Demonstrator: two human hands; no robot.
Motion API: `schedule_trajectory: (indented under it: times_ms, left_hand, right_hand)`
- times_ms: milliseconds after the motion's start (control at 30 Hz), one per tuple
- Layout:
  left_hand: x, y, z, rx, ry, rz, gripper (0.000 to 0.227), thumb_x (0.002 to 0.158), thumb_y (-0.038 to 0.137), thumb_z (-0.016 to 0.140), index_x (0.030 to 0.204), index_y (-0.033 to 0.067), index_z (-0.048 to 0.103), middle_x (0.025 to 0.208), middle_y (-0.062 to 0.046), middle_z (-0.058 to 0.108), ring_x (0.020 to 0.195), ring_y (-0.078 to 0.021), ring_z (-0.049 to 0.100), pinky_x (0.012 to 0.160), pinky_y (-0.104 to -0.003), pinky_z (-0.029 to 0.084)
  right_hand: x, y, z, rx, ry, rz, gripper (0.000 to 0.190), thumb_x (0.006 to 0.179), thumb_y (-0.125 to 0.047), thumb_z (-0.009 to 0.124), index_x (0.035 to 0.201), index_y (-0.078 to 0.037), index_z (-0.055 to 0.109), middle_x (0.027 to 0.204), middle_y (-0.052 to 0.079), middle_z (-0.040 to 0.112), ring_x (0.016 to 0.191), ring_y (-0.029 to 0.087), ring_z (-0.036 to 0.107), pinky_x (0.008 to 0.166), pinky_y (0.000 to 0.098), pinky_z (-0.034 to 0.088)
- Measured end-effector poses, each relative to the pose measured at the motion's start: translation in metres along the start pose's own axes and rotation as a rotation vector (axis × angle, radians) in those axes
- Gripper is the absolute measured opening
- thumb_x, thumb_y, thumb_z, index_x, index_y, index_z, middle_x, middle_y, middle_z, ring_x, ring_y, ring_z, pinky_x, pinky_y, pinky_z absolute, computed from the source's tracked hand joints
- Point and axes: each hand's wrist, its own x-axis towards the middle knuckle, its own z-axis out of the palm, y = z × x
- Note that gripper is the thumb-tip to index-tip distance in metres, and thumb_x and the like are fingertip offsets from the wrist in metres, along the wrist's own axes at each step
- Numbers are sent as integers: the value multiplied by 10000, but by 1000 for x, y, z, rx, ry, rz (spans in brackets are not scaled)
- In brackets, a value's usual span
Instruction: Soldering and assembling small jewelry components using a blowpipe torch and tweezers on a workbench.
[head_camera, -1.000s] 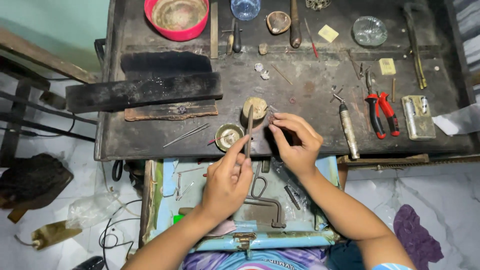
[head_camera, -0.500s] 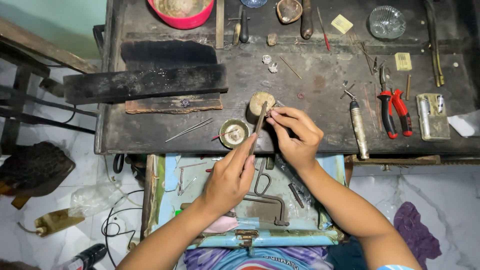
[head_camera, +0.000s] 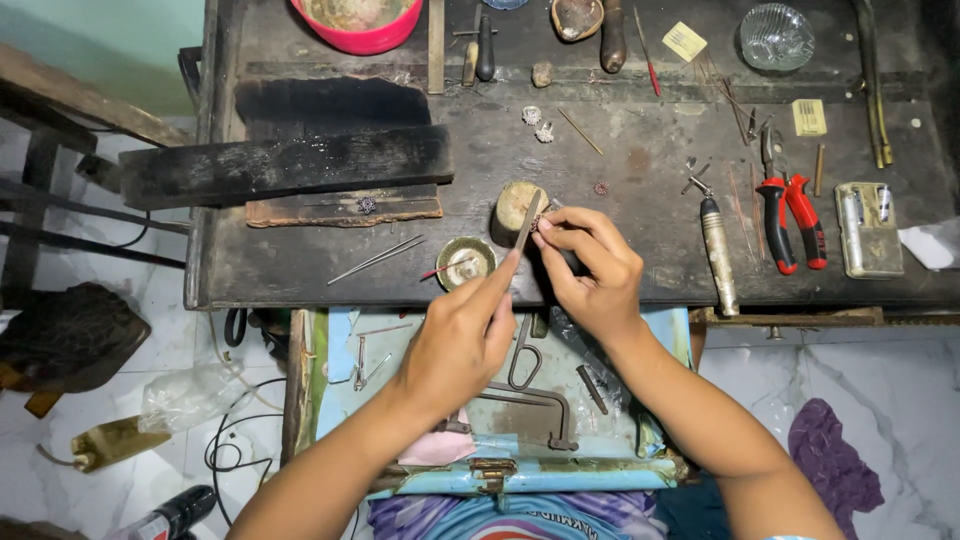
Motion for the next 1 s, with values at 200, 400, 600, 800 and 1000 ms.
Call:
schedule_trajectory:
  times_ms: [200, 400, 600, 800, 1000]
  left_hand:
    - [8, -2, -1, 17, 95, 43, 406, 943, -23, 564, 1339, -63, 645, 846, -245, 720, 743, -400, 724, 602, -410, 563]
    - [-4, 3, 2, 37, 41, 21, 402, 930, -7, 573, 1319, -44, 663, 797, -229, 710, 718, -376, 729, 581, -393, 570]
    - [3, 13, -1, 18, 106, 46, 407, 925, -36, 573, 1322, -66, 656, 854, -251, 723, 745, -407, 730, 606, -410, 579]
    - [-6, 2, -1, 9, 73, 20, 396, 909, -38, 578, 1292, -59, 677, 877, -256, 739, 790, -423, 744, 618, -411, 587]
    - [-6, -1, -1, 33, 44, 20, 395, 905, -33, 585, 1288, -59, 680, 843, -255, 729, 762, -414, 739, 612, -409, 578]
  right_hand:
    - [-1, 1, 0, -11, -2, -15, 51, 896, 52, 789, 924, 10, 780, 957, 174, 751, 864, 360, 755, 763, 428, 603]
    - [-1, 2, 1, -9, 5, 5, 62, 889, 59, 793, 894, -1, 776, 947, 163, 756, 850, 348, 754, 760, 414, 603]
    - [0, -1, 0, -6, 13, -1, 46, 891, 47, 796, 901, 7, 778, 951, 166, 758, 840, 349, 755, 750, 405, 598]
    - [-1, 0, 2, -10, 21, 7, 40, 893, 33, 801, 901, -1, 782, 947, 159, 762, 839, 346, 758, 753, 400, 599]
    - [-1, 1, 1, -11, 16, 16, 48, 892, 36, 801, 896, -7, 781, 947, 153, 763, 840, 344, 756, 763, 400, 600]
